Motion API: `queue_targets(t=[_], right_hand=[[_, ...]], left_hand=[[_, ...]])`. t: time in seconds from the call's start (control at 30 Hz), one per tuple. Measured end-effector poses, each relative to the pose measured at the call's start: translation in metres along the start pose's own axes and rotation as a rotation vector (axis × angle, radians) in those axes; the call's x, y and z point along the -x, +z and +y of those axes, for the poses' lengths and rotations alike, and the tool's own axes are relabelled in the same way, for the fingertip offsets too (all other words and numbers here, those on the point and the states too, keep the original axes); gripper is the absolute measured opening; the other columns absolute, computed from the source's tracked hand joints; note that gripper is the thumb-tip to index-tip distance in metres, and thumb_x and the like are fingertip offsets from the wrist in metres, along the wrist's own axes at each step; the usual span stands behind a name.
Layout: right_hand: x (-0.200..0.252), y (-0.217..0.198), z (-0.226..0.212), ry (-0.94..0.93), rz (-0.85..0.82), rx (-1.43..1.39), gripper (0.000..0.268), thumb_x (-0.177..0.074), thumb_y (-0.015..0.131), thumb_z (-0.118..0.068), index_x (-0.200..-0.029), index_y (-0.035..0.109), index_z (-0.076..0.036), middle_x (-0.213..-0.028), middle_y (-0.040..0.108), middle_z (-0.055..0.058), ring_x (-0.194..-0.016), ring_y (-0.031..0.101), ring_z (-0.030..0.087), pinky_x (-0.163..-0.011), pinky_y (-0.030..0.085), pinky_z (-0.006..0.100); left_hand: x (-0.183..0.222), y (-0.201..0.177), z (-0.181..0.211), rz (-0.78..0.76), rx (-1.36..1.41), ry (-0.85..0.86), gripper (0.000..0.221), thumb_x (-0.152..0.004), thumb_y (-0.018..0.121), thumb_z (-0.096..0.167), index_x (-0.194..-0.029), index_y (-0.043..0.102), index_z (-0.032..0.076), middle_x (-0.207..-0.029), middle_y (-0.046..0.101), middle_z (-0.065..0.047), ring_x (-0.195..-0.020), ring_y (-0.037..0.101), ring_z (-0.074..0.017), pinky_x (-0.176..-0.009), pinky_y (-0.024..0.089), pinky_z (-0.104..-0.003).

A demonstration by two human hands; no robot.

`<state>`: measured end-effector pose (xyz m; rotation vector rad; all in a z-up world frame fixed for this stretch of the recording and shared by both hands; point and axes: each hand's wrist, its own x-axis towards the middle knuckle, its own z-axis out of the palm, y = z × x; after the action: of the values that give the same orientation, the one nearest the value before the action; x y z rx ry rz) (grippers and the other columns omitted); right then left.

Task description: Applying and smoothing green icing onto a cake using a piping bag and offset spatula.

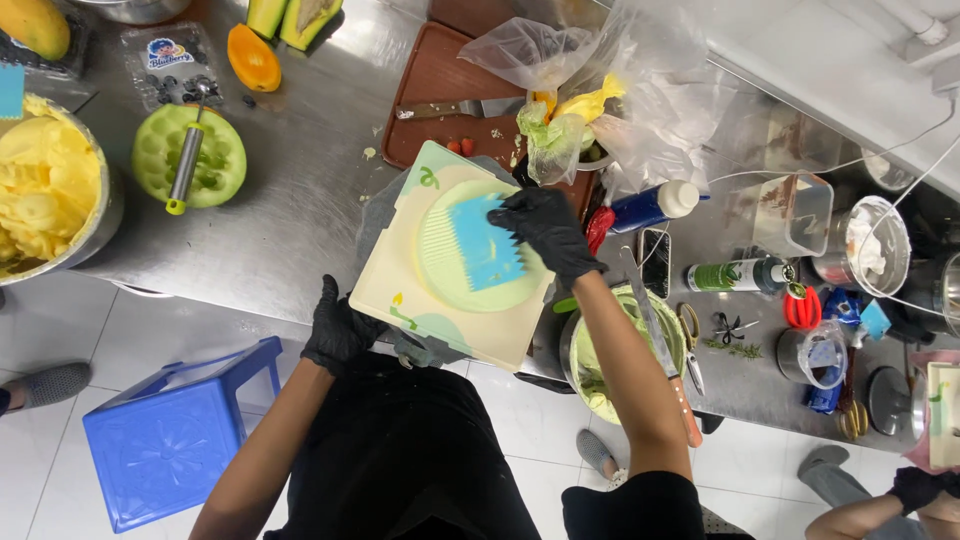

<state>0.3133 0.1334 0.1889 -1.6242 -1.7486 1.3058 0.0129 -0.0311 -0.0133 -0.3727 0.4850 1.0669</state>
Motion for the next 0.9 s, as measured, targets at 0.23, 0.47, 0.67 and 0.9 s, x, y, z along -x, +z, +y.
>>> queue_targets(t=[0.23, 0.47, 0.67, 0.9], right_hand=[[0.031, -0.06, 0.017, 0.072, 0.18, -0.206, 0.026, -0.082, 0.087, -0.015, -0.096, 0.076, 0.004, -0.079, 0.075, 0.007, -0.061, 0.067, 0.01, -0.056, 0.057, 0.025], [0.033, 0.028, -0.034, 0.092, -0.101, -0.265, 0.03, -0.08, 0.085, -0.017, -0.101, 0.074, 0.002, -0.083, 0.077, 0.006, -0.065, 0.069, 0.008, -0.058, 0.059, 0.024], [0.013, -0.012, -0.002, 0.102, 0.083, -0.137, 0.031, -0.081, 0.088, -0.017, -0.097, 0.075, 0.006, -0.079, 0.075, 0.009, -0.061, 0.067, 0.011, -0.054, 0.058, 0.028], [0.037, -0.003, -0.027, 0.072, 0.121, -0.276, 0.029, -0.08, 0.087, -0.016, -0.097, 0.074, 0.004, -0.081, 0.076, 0.008, -0.065, 0.071, 0.011, -0.057, 0.061, 0.027]], left_hand=[[-0.006, -0.01, 0.004, -0.023, 0.002, 0.056, 0.097, -0.095, 0.041, 0.076, -0.156, 0.034, 0.001, -0.152, 0.049, -0.019, -0.139, 0.05, -0.0353, -0.116, 0.036, -0.06], [-0.005, 0.011, -0.025, 0.204, -0.2, -0.117, 0.097, -0.087, 0.044, 0.078, -0.149, 0.043, 0.003, -0.149, 0.053, -0.019, -0.134, 0.051, -0.0378, -0.113, 0.038, -0.058], [-0.015, -0.018, 0.012, 0.206, -0.147, 0.068, 0.103, -0.095, 0.046, 0.079, -0.161, 0.03, 0.003, -0.156, 0.049, -0.014, -0.14, 0.049, -0.0292, -0.117, 0.035, -0.048], [-0.022, -0.031, -0.011, 0.223, -0.169, -0.048, 0.097, -0.096, 0.036, 0.077, -0.152, 0.036, -0.002, -0.153, 0.051, -0.021, -0.137, 0.052, -0.034, -0.113, 0.04, -0.048]])
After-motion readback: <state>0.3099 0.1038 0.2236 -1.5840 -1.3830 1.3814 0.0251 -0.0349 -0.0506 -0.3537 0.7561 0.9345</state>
